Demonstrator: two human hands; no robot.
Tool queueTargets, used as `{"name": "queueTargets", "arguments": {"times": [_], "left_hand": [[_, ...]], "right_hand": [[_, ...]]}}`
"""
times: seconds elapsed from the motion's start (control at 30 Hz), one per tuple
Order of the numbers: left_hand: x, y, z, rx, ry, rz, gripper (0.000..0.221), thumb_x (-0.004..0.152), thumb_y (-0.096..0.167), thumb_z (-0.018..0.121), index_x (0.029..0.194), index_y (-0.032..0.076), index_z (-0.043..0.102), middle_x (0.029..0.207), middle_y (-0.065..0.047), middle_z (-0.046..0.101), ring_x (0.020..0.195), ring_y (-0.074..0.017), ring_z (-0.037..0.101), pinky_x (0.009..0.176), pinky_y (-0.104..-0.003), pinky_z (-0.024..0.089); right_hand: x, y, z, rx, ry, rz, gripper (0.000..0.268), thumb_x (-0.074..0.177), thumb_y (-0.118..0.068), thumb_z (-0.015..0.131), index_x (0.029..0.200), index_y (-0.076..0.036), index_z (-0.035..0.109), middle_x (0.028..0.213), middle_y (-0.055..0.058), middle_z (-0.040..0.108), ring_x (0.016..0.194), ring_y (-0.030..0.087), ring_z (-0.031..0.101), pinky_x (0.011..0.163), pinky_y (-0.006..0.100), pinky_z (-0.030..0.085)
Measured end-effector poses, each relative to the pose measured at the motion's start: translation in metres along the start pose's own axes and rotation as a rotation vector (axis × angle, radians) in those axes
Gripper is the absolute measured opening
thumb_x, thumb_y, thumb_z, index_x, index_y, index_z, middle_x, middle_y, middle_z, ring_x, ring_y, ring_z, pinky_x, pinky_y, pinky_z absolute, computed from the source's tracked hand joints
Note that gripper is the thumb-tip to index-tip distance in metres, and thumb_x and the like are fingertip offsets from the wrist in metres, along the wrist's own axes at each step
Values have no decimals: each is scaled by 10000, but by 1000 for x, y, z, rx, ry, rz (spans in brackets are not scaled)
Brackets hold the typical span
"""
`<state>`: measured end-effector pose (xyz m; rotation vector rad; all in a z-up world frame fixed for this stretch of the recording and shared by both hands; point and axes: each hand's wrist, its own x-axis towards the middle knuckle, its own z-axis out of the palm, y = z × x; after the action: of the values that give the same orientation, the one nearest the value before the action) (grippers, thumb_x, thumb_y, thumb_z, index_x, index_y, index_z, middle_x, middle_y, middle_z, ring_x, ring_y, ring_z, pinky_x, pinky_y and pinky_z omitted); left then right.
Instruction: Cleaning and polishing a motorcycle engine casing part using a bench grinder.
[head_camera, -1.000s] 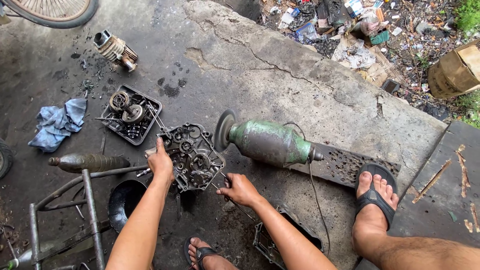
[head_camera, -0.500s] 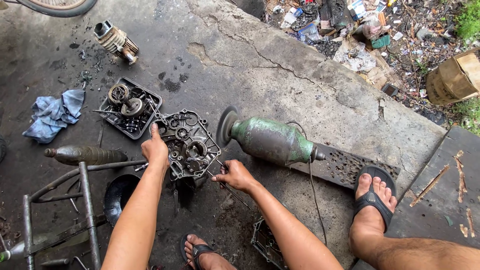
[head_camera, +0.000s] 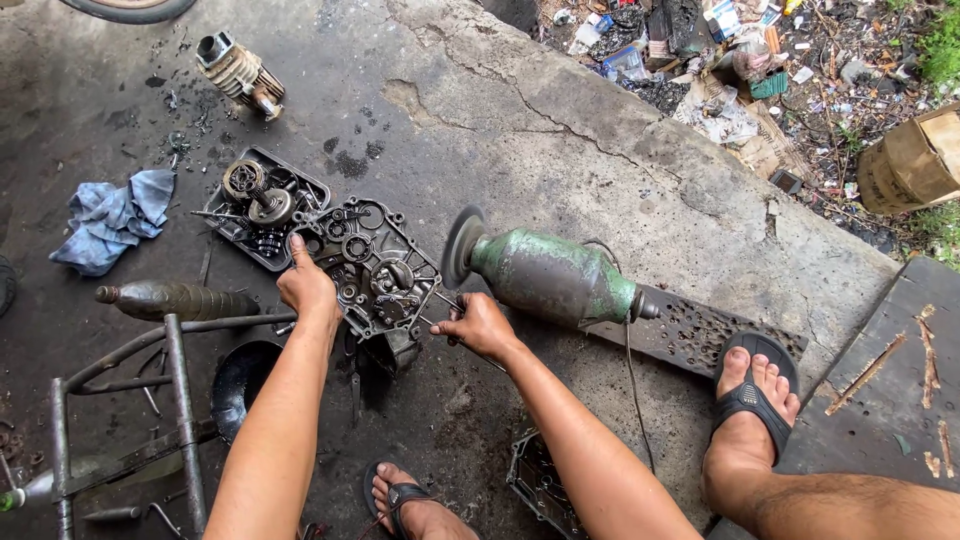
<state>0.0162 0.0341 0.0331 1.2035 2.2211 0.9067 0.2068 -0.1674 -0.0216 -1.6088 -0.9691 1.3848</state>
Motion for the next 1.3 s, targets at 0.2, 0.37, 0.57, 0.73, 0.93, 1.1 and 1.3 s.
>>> {"name": "queueTargets", "arguments": {"times": [0.2, 0.37, 0.57, 0.73, 0.93, 1.1, 1.3], "left_hand": [[-7, 5, -7, 27, -74, 4, 890, 948, 717, 567, 814, -156, 678, 862, -232, 726, 754, -304, 623, 723, -504, 503], [-8, -6, -4, 28, -97, 8, 876, 930, 726, 584, 810, -137, 680, 865, -208, 722, 778, -296, 629, 751, -490, 510], [7, -41, 9, 84, -245, 89, 797, 915, 688, 636, 1019, -99, 713, 1089, -215, 724, 967, -281, 669, 875, -441, 520], [46, -83, -5, -186, -592, 107, 798, 886, 660, 612, 1314, -11, 660, 1342, -142, 693, 1185, -258, 610, 999, -410, 478], [14, -59, -69, -251, -726, -391, 914, 848, 705, 560, 1439, 7, 555, 1390, -200, 635, 1252, -370, 619, 998, -574, 510], [4, -75, -88, -22, -531, -37, 822, 929, 720, 611, 995, -90, 736, 985, -159, 705, 878, -242, 602, 747, -463, 521], [-68, -20, -139, 238, -470, 254, 787, 903, 721, 544, 746, -40, 671, 635, -146, 655, 673, -262, 635, 684, -471, 503]], "right_hand": [[-9, 5, 10, -31, 9, -1, 416, 770, -344, 884, 767, -54, 586, 715, 100, 730, 676, 160, 737, 655, 358, 569], [-26, 9, 14, -78, -6, 14, 452, 778, -393, 870, 749, -72, 554, 705, 95, 716, 667, 148, 720, 655, 360, 559], [-50, 18, 19, -93, -128, -52, 515, 786, -415, 885, 738, -41, 534, 680, 84, 647, 641, 150, 621, 595, 369, 506], [-77, -37, 3, 143, -455, -186, 373, 861, -368, 790, 807, -39, 624, 723, 50, 686, 680, 122, 646, 622, 326, 512], [-68, -23, 9, 67, -155, -384, 375, 1053, -301, 611, 864, 14, 686, 721, 92, 691, 635, 216, 672, 633, 341, 538], [-91, -51, 28, -232, 457, -706, 450, 801, -36, 754, 1221, -28, 593, 1231, 166, 595, 1087, 357, 642, 903, 392, 541], [-85, -10, 63, -402, 446, -830, 726, 737, 82, 711, 1417, -138, 584, 1568, 151, 427, 1380, 383, 506, 1108, 440, 464]]}}
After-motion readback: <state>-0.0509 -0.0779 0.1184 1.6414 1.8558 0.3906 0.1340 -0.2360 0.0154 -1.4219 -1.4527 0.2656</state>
